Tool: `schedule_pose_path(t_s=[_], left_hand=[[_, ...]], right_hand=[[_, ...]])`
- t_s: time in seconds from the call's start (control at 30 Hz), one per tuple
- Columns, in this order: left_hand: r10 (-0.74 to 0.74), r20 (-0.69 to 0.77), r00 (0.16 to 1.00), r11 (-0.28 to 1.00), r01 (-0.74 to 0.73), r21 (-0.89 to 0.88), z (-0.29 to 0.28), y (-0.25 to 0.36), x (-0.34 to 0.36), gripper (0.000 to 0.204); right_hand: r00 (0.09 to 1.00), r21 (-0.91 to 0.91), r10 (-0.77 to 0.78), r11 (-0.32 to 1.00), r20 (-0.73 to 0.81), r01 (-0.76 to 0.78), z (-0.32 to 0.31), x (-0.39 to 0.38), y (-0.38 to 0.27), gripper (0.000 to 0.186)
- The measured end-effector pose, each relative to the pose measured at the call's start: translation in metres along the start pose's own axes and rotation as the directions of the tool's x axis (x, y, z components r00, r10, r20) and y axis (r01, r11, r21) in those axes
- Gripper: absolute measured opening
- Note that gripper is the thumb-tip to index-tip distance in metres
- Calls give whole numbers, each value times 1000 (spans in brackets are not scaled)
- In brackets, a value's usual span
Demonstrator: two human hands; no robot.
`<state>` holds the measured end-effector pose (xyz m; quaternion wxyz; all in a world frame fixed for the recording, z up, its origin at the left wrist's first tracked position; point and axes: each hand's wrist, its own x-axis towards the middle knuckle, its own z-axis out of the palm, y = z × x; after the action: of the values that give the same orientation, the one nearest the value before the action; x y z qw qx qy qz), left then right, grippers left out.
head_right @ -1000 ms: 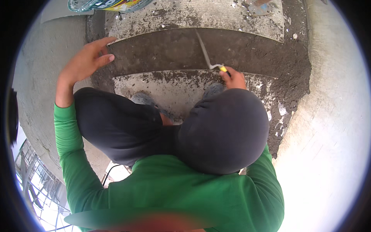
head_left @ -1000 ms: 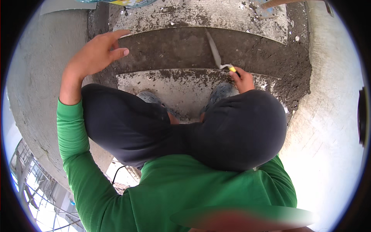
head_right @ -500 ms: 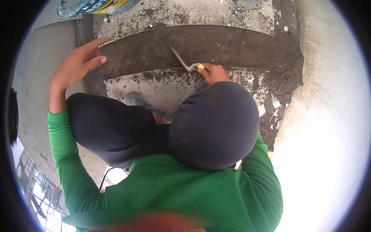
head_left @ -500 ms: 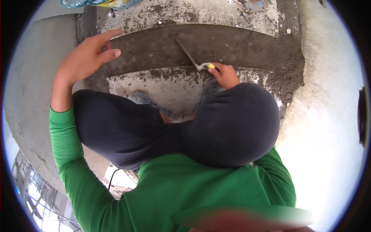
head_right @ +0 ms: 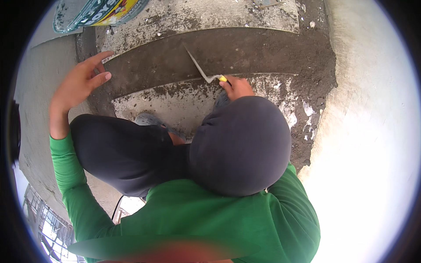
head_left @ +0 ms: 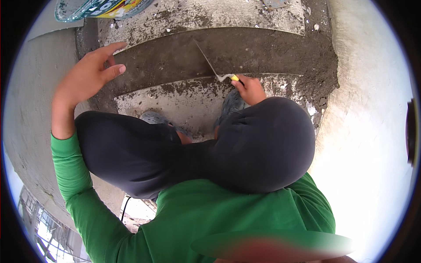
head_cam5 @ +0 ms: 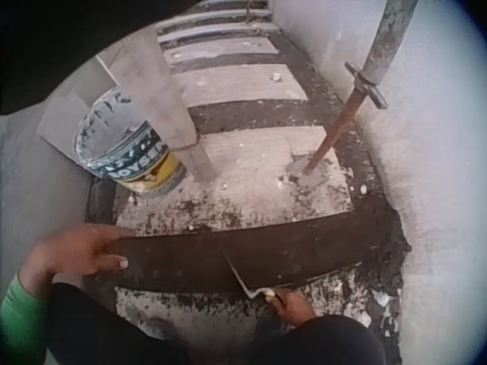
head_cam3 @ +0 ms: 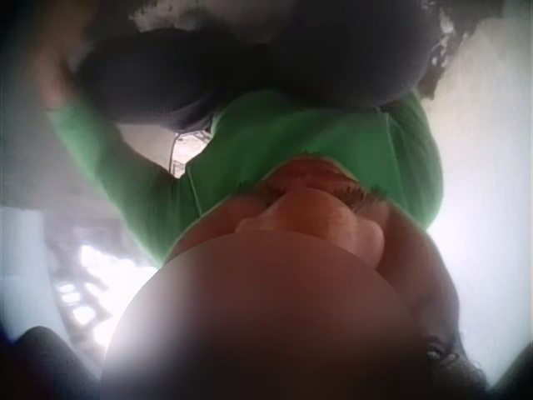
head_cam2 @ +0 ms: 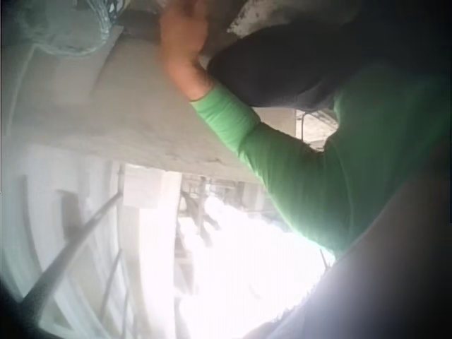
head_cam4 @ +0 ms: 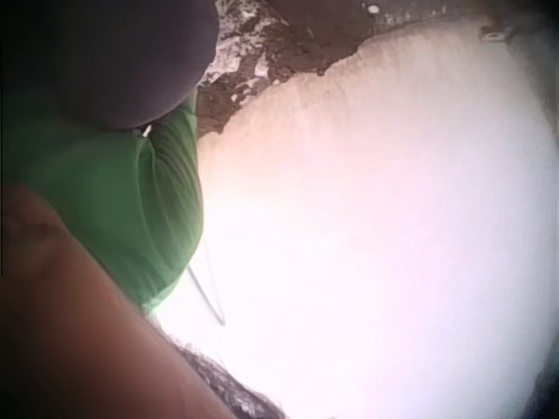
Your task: The person uses a trowel to smooth and level a wet concrete surface on a set of stairs. They repeatedly scrape and spread the material to create a flat finish.
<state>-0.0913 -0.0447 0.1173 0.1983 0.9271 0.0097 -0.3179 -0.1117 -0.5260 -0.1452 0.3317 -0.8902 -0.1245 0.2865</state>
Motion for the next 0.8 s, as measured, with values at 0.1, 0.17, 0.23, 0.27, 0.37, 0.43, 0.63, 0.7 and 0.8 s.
schedule_pose_path(t_s=[0.1, 0.17, 0.23, 0.27, 0.37, 0.43, 0.63, 0.7, 0.8], left_hand=[[55, -18, 998, 998, -55, -1, 2, -3, 5, 60], [3, -12, 1000, 1000, -3, -18, 2, -2, -3, 60], [-56, 12, 998, 998, 56, -15, -3, 1, -12, 61], [-73, 37, 997, 997, 74, -11, -4, -2, -12, 61], [-138, 69, 988, 990, 139, -16, -5, -4, -17, 61], [-132, 79, 988, 991, 134, -28, -5, 3, -13, 62], [-39, 33, 999, 996, 42, -73, -2, 9, -3, 62], [-46, 43, 998, 987, 51, -150, -2, 1, -10, 61], [-65, 0, 998, 986, 64, -156, -5, -7, -18, 61]], right_hand=[[982, 120, 190, 974, 14, -191, -21, 10, -4, 40], [964, 138, 262, 957, -42, -255, -58, 0, 9, 36], [935, 239, 342, 919, -95, -312, -80, -14, 50, 34], [925, 192, 367, 919, -101, -344, -85, -19, 46, 34], [915, 70, 384, 923, -122, -378, -93, -28, 7, 34], [958, 89, 281, 957, -61, -275, -70, -25, -38, 36], [973, 17, 206, 979, -100, -205, -72, 4, -4, 39], [937, 45, 338, 941, -86, -335, -112, -9, 44, 38], [889, 0, 404, 910, -216, -414, -162, -32, 84, 39]])
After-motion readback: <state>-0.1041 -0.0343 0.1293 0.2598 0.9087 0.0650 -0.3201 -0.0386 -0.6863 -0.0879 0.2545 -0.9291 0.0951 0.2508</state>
